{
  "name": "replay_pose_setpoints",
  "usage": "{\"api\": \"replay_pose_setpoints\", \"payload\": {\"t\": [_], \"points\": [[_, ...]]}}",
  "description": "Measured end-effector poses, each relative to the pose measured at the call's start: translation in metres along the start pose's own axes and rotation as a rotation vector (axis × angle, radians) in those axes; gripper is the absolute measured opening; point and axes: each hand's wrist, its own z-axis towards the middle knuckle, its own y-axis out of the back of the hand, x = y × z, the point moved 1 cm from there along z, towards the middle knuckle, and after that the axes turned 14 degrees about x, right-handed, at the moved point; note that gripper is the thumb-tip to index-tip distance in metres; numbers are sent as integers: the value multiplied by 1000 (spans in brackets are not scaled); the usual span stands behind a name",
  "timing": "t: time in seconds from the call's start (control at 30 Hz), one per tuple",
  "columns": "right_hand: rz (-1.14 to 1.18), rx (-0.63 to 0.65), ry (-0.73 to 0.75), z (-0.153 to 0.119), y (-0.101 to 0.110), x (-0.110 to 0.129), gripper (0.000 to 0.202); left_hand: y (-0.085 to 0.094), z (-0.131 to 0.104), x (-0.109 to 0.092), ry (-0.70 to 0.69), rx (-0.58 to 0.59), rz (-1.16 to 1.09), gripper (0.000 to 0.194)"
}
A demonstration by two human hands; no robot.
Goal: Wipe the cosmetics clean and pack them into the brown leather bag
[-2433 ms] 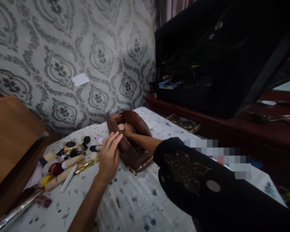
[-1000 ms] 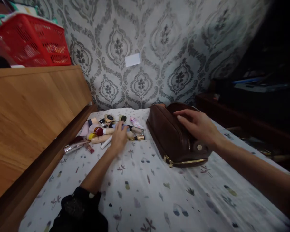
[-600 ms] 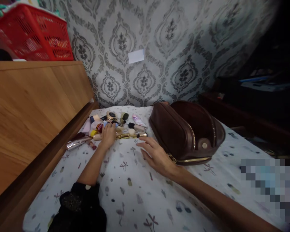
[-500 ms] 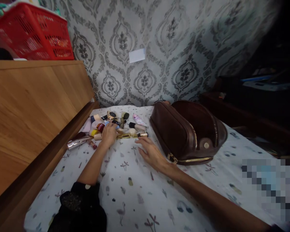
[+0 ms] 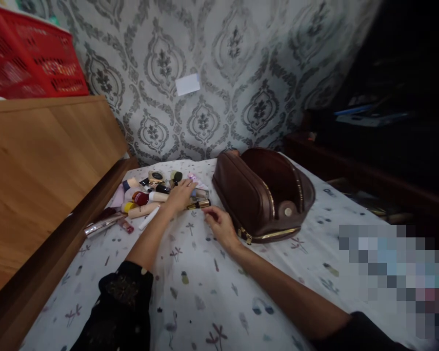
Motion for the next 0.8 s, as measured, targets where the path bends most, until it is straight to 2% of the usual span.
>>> {"api": "replay_pose_setpoints", "payload": {"t": [0.17, 0.33, 0.47, 0.6, 0.7, 0.8], "points": [[22, -23, 2, 0, -1, 1, 20, 7, 27, 13, -32, 209, 53, 52], [69, -58, 3, 0, -2, 5, 18, 19, 22, 17, -74, 260, 119, 54], [164, -88, -9, -1, -1, 8, 15, 30, 6, 7, -85, 211, 189, 54], [352, -64, -42, 2, -3, 9, 11, 38, -19, -17, -40, 100, 263, 45], [543, -15, -71, 4, -8, 10, 21, 32, -47, -44, 23, -16, 299, 41], [719, 58, -92, 5, -13, 11, 34, 14, -77, -74, 38, -91, 204, 35]]}}
